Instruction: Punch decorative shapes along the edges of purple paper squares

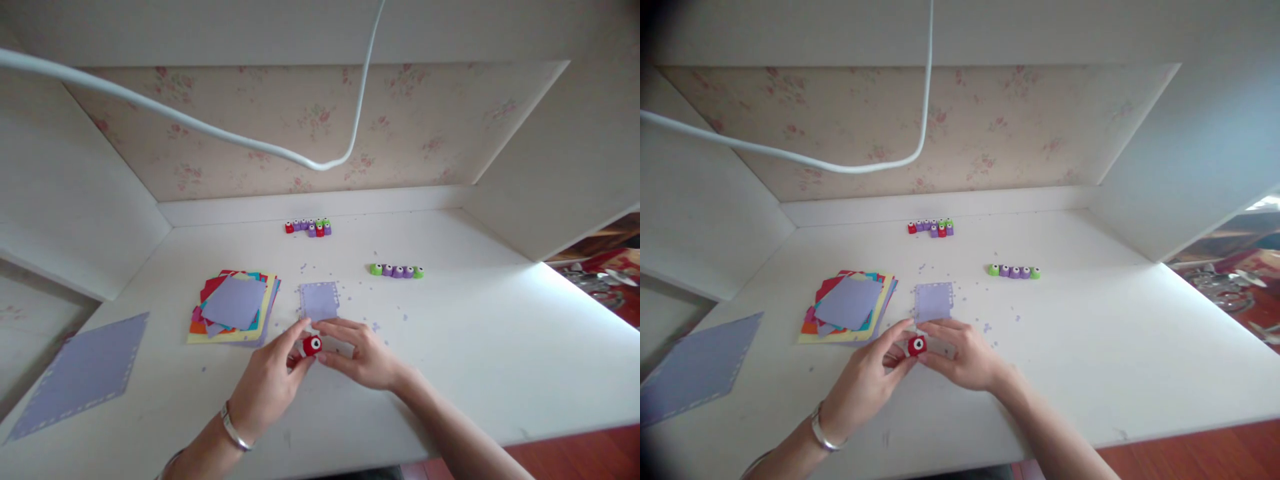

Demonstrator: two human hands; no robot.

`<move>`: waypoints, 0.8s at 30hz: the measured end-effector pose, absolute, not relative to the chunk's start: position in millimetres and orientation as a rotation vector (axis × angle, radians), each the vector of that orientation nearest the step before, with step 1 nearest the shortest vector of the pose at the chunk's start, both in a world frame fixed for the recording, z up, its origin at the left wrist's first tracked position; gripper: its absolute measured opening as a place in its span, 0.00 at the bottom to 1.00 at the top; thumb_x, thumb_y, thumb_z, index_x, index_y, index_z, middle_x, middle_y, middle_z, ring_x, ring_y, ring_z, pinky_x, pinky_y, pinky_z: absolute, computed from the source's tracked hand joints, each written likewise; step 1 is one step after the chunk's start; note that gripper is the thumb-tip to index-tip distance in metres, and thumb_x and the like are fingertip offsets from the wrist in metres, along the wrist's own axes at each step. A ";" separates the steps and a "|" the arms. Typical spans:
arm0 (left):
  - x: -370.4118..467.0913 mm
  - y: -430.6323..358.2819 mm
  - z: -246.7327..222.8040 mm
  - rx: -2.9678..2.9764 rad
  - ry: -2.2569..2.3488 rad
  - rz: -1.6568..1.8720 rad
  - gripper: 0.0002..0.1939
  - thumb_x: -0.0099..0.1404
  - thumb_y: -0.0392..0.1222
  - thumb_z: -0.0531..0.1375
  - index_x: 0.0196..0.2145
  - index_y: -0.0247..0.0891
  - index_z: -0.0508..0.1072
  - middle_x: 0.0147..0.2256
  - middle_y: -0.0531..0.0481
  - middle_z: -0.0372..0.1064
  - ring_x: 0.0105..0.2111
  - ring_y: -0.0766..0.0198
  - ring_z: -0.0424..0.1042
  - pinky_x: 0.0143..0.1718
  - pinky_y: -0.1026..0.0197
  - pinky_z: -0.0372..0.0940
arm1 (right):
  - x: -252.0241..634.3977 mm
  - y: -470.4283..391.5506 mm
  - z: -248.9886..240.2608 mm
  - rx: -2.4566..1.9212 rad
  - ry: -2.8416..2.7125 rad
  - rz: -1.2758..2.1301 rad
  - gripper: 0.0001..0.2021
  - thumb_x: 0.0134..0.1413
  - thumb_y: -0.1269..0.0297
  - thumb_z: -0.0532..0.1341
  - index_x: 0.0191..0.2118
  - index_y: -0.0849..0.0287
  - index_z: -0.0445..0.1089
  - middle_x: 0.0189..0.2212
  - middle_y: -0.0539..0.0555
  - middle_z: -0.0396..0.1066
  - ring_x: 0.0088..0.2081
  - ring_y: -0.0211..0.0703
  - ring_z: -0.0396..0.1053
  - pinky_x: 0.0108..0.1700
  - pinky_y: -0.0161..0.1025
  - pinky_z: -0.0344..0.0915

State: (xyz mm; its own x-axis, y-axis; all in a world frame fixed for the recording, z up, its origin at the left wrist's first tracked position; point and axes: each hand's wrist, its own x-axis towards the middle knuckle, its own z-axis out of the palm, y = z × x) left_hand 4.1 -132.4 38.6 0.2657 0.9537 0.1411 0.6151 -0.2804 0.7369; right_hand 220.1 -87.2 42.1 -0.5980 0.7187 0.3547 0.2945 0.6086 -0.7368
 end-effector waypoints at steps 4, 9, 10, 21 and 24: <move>20.5 -141.2 30.2 2.015 1.301 0.841 0.20 0.66 0.36 0.58 0.55 0.45 0.62 0.34 0.51 0.76 0.32 0.61 0.77 0.38 0.61 0.72 | 218.0 -107.0 43.2 -0.835 -2.085 1.009 0.13 0.60 0.62 0.62 0.50 0.53 0.73 0.49 0.56 0.73 0.49 0.45 0.72 0.51 0.42 0.71; 29.7 -143.7 30.0 2.177 1.184 0.907 0.11 0.67 0.36 0.58 0.47 0.43 0.65 0.50 0.46 0.71 0.44 0.58 0.75 0.45 0.57 0.71 | 237.2 -120.9 26.5 -1.086 -1.893 1.066 0.11 0.58 0.61 0.62 0.46 0.50 0.75 0.49 0.56 0.72 0.48 0.46 0.73 0.47 0.42 0.74; 29.0 -142.0 30.6 2.245 1.175 0.897 0.10 0.67 0.36 0.57 0.46 0.43 0.66 0.50 0.45 0.71 0.46 0.57 0.73 0.47 0.56 0.70 | 243.1 -122.2 23.4 -1.145 -1.831 1.048 0.10 0.58 0.60 0.62 0.45 0.50 0.76 0.49 0.57 0.71 0.46 0.46 0.74 0.43 0.41 0.75; 3.3 -110.3 8.8 2.491 1.313 0.818 0.13 0.68 0.36 0.56 0.49 0.39 0.70 0.53 0.45 0.68 0.53 0.54 0.67 0.55 0.47 0.65 | 361.8 -67.3 23.0 -1.913 -1.148 0.617 0.28 0.48 0.46 0.65 0.52 0.58 0.73 0.36 0.58 0.79 0.36 0.51 0.77 0.42 0.47 0.71; 0.9 -110.5 4.3 2.495 1.299 0.811 0.12 0.67 0.37 0.56 0.49 0.40 0.71 0.52 0.46 0.69 0.54 0.54 0.67 0.56 0.46 0.65 | 386.0 -43.4 23.2 -2.010 -1.101 0.490 0.28 0.47 0.45 0.64 0.50 0.58 0.74 0.34 0.57 0.79 0.35 0.50 0.77 0.40 0.45 0.70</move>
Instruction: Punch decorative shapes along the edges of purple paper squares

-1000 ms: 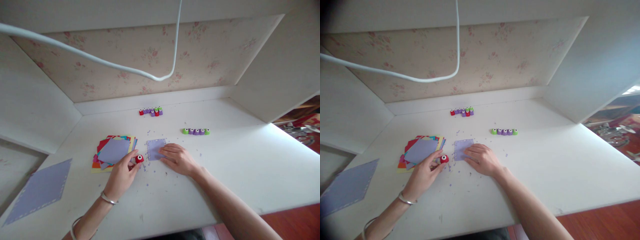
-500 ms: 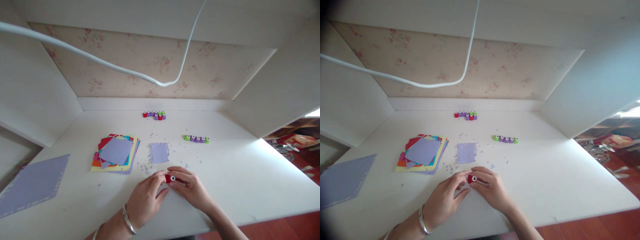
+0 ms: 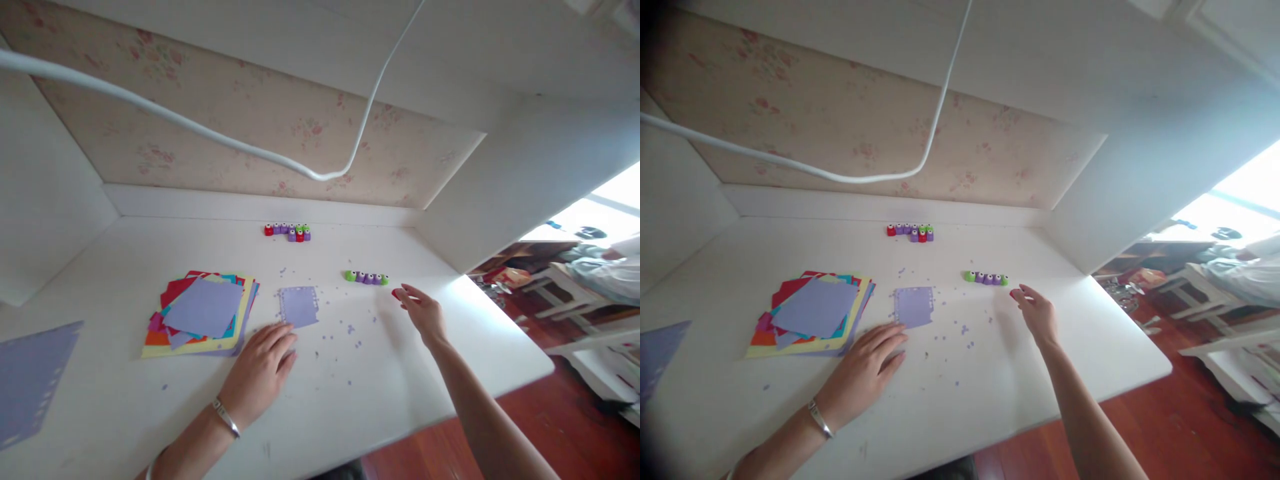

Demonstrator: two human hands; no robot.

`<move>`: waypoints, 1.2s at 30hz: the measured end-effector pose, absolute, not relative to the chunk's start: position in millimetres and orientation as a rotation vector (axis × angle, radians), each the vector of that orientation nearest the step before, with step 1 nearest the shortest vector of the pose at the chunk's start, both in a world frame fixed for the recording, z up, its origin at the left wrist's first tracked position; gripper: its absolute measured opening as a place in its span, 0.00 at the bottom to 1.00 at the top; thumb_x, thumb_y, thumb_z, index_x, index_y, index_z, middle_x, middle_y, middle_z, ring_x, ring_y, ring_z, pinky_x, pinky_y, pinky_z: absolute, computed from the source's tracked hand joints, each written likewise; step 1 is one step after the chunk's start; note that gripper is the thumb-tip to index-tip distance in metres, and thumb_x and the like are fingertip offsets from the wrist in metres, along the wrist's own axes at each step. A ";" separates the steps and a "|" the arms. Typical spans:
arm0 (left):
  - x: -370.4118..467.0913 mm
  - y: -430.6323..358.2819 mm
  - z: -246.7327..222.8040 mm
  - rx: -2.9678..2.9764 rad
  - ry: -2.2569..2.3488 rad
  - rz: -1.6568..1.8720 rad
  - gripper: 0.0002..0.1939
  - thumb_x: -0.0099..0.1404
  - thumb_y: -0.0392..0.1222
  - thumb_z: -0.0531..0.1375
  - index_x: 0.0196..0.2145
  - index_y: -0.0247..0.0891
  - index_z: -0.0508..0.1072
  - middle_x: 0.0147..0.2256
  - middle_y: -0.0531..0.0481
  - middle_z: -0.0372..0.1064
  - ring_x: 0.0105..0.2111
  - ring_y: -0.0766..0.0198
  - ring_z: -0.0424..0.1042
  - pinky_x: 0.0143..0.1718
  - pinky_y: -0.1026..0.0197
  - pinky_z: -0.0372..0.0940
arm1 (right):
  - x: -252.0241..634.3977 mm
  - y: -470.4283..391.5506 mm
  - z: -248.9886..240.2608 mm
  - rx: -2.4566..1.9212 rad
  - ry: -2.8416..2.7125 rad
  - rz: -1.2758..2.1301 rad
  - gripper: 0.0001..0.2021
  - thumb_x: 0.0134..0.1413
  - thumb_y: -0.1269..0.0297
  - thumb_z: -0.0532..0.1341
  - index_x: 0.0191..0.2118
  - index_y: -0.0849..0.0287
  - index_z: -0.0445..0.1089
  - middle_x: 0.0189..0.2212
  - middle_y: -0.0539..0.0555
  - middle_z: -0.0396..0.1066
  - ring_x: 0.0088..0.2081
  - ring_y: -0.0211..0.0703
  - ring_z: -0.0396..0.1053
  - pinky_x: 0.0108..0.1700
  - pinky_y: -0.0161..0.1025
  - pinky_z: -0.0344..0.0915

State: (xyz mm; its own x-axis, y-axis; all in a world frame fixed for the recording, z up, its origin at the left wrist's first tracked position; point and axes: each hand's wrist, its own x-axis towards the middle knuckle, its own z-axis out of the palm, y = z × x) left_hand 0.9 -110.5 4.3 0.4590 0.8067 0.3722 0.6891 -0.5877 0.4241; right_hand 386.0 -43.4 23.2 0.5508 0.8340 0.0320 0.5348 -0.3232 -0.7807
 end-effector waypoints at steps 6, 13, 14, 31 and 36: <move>2.1 -111.3 0.6 2.498 1.318 0.796 0.11 0.67 0.36 0.56 0.47 0.41 0.71 0.52 0.46 0.69 0.53 0.54 0.67 0.56 0.45 0.64 | 389.3 -14.8 26.0 -2.033 -1.098 0.381 0.26 0.46 0.45 0.63 0.47 0.59 0.76 0.37 0.59 0.78 0.33 0.52 0.77 0.39 0.45 0.67; 3.4 -111.6 -0.7 2.494 1.332 0.749 0.12 0.67 0.36 0.55 0.47 0.41 0.71 0.52 0.47 0.69 0.53 0.55 0.66 0.57 0.43 0.62 | 349.7 -22.3 26.2 -2.012 -1.463 0.121 0.18 0.50 0.44 0.60 0.32 0.53 0.78 0.30 0.53 0.78 0.32 0.47 0.75 0.37 0.40 0.64; 3.0 -111.4 -0.7 2.494 1.333 0.747 0.12 0.67 0.36 0.55 0.47 0.42 0.71 0.52 0.47 0.69 0.53 0.55 0.66 0.57 0.43 0.63 | 347.9 -22.5 24.0 -2.026 -1.504 0.061 0.17 0.51 0.45 0.60 0.31 0.53 0.77 0.30 0.53 0.78 0.32 0.47 0.74 0.36 0.40 0.63; 3.9 -111.3 3.8 2.504 1.329 0.733 0.12 0.67 0.35 0.55 0.47 0.42 0.71 0.51 0.46 0.69 0.53 0.54 0.67 0.56 0.43 0.63 | 365.1 -20.1 7.2 -2.081 -1.553 -0.193 0.23 0.51 0.41 0.60 0.43 0.55 0.73 0.38 0.55 0.76 0.30 0.44 0.72 0.31 0.38 0.62; 2.8 -112.5 4.8 2.419 1.364 0.808 0.11 0.67 0.35 0.55 0.45 0.43 0.72 0.52 0.46 0.68 0.51 0.55 0.68 0.53 0.46 0.66 | 328.5 -40.0 21.1 -1.906 -1.582 -0.224 0.21 0.59 0.44 0.54 0.44 0.54 0.73 0.36 0.54 0.76 0.28 0.41 0.70 0.30 0.37 0.61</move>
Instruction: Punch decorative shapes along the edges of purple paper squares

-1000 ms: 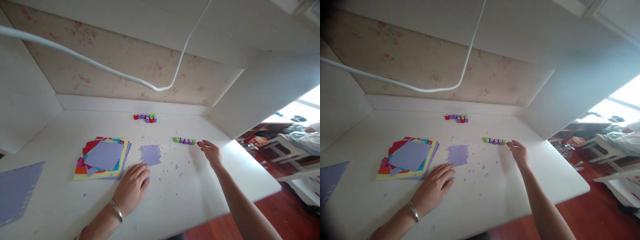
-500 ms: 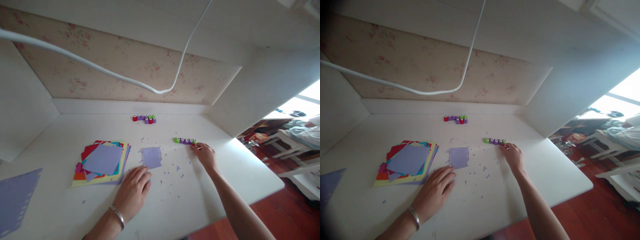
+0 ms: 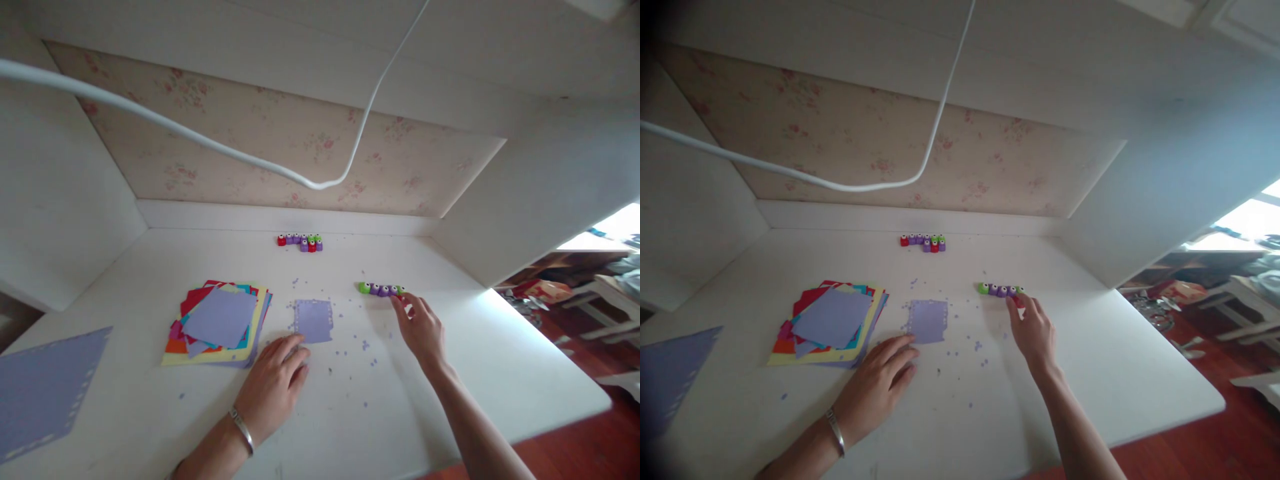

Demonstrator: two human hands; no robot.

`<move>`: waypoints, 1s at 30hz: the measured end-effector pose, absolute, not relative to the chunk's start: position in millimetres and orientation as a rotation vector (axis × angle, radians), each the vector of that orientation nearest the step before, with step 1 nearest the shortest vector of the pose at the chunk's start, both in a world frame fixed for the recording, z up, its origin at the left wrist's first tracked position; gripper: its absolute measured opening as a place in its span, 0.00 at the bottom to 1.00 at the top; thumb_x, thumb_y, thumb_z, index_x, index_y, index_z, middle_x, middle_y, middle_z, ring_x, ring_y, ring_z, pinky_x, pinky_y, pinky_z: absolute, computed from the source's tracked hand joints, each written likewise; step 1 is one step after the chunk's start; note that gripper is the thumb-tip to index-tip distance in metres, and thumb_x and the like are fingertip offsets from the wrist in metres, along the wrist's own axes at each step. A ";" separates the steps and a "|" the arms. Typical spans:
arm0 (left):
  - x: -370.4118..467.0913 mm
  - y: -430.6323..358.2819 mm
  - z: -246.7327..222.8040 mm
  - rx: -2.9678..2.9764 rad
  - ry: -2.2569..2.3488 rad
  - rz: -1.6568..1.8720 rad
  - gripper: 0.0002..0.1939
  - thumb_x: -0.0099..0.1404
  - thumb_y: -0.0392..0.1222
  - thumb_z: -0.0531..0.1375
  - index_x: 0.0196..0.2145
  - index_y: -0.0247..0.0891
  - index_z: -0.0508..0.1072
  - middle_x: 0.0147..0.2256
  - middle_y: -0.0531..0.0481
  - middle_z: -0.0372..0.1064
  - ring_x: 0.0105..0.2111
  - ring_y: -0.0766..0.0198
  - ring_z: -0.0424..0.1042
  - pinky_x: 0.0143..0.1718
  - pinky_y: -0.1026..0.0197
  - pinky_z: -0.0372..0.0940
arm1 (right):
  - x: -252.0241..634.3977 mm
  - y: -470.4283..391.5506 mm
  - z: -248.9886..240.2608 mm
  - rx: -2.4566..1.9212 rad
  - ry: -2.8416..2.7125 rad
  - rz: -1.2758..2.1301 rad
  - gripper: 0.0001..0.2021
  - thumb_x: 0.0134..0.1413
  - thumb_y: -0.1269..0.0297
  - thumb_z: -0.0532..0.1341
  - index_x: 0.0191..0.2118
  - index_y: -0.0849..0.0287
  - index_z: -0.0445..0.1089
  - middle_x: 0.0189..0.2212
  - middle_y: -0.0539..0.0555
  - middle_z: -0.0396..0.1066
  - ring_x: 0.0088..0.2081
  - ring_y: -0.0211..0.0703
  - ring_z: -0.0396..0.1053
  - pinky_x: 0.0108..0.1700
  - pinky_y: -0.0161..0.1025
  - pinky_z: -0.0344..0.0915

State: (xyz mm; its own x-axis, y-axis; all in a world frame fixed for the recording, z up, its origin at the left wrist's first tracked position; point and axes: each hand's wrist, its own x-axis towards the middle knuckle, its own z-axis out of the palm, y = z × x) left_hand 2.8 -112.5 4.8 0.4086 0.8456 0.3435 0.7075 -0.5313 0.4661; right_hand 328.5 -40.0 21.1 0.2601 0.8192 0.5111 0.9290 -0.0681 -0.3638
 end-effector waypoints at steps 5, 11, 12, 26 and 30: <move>6.8 -87.7 29.1 2.288 1.367 0.898 0.09 0.70 0.38 0.53 0.41 0.40 0.73 0.43 0.48 0.73 0.45 0.61 0.72 0.50 0.56 0.67 | 258.9 -47.5 26.5 -1.579 -1.709 0.210 0.18 0.61 0.50 0.55 0.35 0.58 0.76 0.28 0.52 0.75 0.23 0.37 0.67 0.29 0.33 0.61; 22.2 9.2 51.2 2.216 1.603 0.755 0.10 0.68 0.39 0.54 0.41 0.39 0.74 0.41 0.48 0.75 0.38 0.62 0.75 0.43 0.61 0.68 | 208.4 -32.0 12.2 -1.512 -1.843 0.474 0.18 0.62 0.53 0.54 0.32 0.58 0.76 0.17 0.48 0.68 0.19 0.36 0.62 0.25 0.32 0.55; 25.0 27.5 50.3 2.206 1.657 0.737 0.10 0.67 0.38 0.54 0.41 0.39 0.74 0.42 0.47 0.75 0.39 0.61 0.74 0.44 0.60 0.68 | 207.5 -30.5 9.9 -1.508 -1.871 0.497 0.18 0.62 0.54 0.54 0.31 0.58 0.76 0.16 0.48 0.68 0.19 0.35 0.62 0.25 0.32 0.54; 56.6 146.4 32.9 2.191 2.027 0.471 0.18 0.70 0.43 0.52 0.56 0.40 0.67 0.53 0.37 0.62 0.49 0.50 0.70 0.49 0.50 0.64 | 219.9 -20.0 6.3 -1.413 -1.988 0.566 0.17 0.62 0.57 0.54 0.27 0.57 0.73 0.18 0.49 0.69 0.19 0.35 0.61 0.23 0.32 0.52; 49.6 146.3 33.3 2.208 2.040 0.459 0.17 0.69 0.46 0.56 0.53 0.37 0.67 0.52 0.41 0.65 0.48 0.54 0.69 0.48 0.48 0.66 | 221.8 -19.8 5.5 -1.378 -2.002 0.559 0.17 0.63 0.58 0.54 0.27 0.57 0.73 0.19 0.49 0.69 0.19 0.35 0.61 0.23 0.32 0.52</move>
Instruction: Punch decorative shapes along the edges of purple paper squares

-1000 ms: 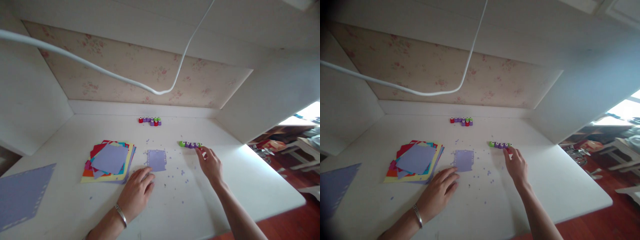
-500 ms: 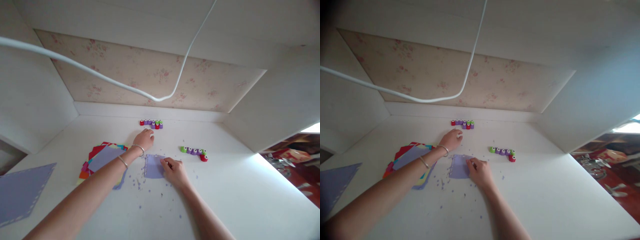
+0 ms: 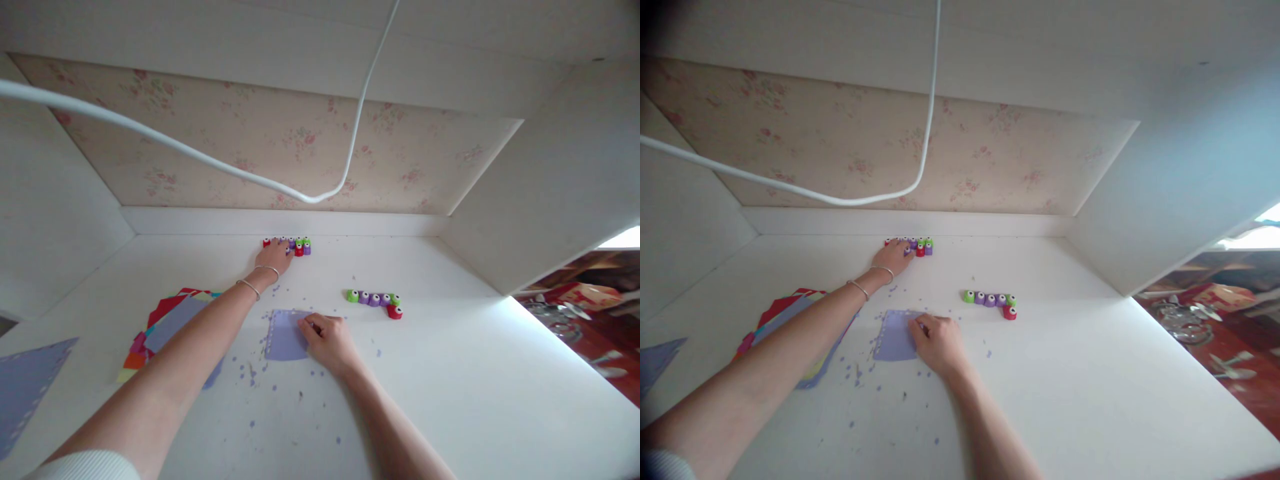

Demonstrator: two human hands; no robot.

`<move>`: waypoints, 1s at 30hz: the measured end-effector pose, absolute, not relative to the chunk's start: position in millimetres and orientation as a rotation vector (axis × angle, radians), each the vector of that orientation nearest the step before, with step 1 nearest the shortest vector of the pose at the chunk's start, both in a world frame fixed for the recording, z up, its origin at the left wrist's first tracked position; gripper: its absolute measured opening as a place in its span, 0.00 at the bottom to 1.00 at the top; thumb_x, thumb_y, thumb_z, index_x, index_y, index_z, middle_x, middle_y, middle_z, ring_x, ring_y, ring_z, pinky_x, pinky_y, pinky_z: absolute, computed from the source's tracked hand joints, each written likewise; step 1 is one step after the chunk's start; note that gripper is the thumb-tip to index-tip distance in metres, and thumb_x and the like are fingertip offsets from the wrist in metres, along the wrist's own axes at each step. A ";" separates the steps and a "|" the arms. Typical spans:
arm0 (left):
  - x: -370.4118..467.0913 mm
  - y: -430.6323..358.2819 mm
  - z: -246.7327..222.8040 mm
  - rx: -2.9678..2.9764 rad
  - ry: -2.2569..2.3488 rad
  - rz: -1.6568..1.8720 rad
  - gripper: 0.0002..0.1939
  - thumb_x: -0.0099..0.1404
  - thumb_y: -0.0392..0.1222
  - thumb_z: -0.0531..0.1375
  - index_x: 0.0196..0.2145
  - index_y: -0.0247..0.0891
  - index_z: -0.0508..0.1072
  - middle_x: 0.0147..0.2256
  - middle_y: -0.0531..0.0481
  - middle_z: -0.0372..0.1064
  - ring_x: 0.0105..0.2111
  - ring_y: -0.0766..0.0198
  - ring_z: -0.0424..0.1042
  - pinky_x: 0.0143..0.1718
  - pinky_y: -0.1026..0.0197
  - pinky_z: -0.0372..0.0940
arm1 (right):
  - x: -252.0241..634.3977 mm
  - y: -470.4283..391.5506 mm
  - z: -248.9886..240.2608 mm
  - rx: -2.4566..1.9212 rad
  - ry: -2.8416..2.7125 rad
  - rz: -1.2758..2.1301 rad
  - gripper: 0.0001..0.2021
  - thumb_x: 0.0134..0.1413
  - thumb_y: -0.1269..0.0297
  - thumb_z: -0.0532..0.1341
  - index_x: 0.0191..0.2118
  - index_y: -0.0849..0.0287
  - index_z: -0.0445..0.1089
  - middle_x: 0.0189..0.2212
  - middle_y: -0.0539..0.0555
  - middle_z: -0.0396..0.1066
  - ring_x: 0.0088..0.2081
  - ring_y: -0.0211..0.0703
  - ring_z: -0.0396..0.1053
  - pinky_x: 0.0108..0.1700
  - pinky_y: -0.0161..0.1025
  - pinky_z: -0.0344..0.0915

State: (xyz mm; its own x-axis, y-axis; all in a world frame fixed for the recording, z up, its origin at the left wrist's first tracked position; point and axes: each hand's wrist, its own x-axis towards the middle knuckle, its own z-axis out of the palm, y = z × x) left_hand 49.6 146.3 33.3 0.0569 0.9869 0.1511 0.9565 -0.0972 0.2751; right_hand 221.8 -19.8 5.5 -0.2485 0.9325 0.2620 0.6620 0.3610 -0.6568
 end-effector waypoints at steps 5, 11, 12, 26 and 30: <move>36.3 138.8 40.8 2.195 2.019 0.411 0.16 0.69 0.45 0.58 0.51 0.36 0.69 0.50 0.43 0.67 0.46 0.56 0.71 0.46 0.48 0.68 | 222.4 -22.0 5.1 -1.259 -2.010 0.540 0.13 0.62 0.60 0.56 0.31 0.56 0.74 0.24 0.50 0.72 0.24 0.35 0.65 0.27 0.33 0.59; 9.2 91.0 51.0 2.167 1.917 0.473 0.15 0.65 0.44 0.59 0.49 0.43 0.75 0.43 0.49 0.77 0.46 0.54 0.74 0.51 0.55 0.66 | 221.0 -36.3 10.9 -1.014 -2.158 0.427 0.09 0.60 0.59 0.60 0.38 0.56 0.75 0.32 0.54 0.75 0.35 0.43 0.70 0.39 0.39 0.66; 4.1 76.7 52.2 2.164 1.878 0.493 0.16 0.65 0.45 0.59 0.50 0.43 0.74 0.43 0.50 0.77 0.45 0.56 0.75 0.50 0.58 0.66 | 220.6 -38.6 12.2 -0.976 -2.205 0.414 0.09 0.58 0.58 0.61 0.40 0.55 0.75 0.35 0.54 0.76 0.38 0.45 0.71 0.42 0.42 0.66; -31.0 -74.6 30.0 2.280 1.385 0.804 0.13 0.67 0.41 0.58 0.48 0.42 0.75 0.46 0.50 0.76 0.45 0.61 0.76 0.50 0.60 0.70 | 214.7 -45.1 11.9 -0.853 -2.406 0.329 0.09 0.63 0.61 0.58 0.44 0.53 0.75 0.41 0.53 0.77 0.45 0.45 0.73 0.50 0.46 0.67; -30.5 -77.5 24.7 2.317 1.318 0.800 0.13 0.67 0.38 0.58 0.49 0.41 0.73 0.45 0.49 0.76 0.46 0.60 0.75 0.51 0.58 0.70 | 213.5 -45.9 9.6 -0.858 -2.431 0.308 0.09 0.64 0.63 0.57 0.43 0.54 0.75 0.40 0.52 0.77 0.43 0.44 0.73 0.49 0.45 0.68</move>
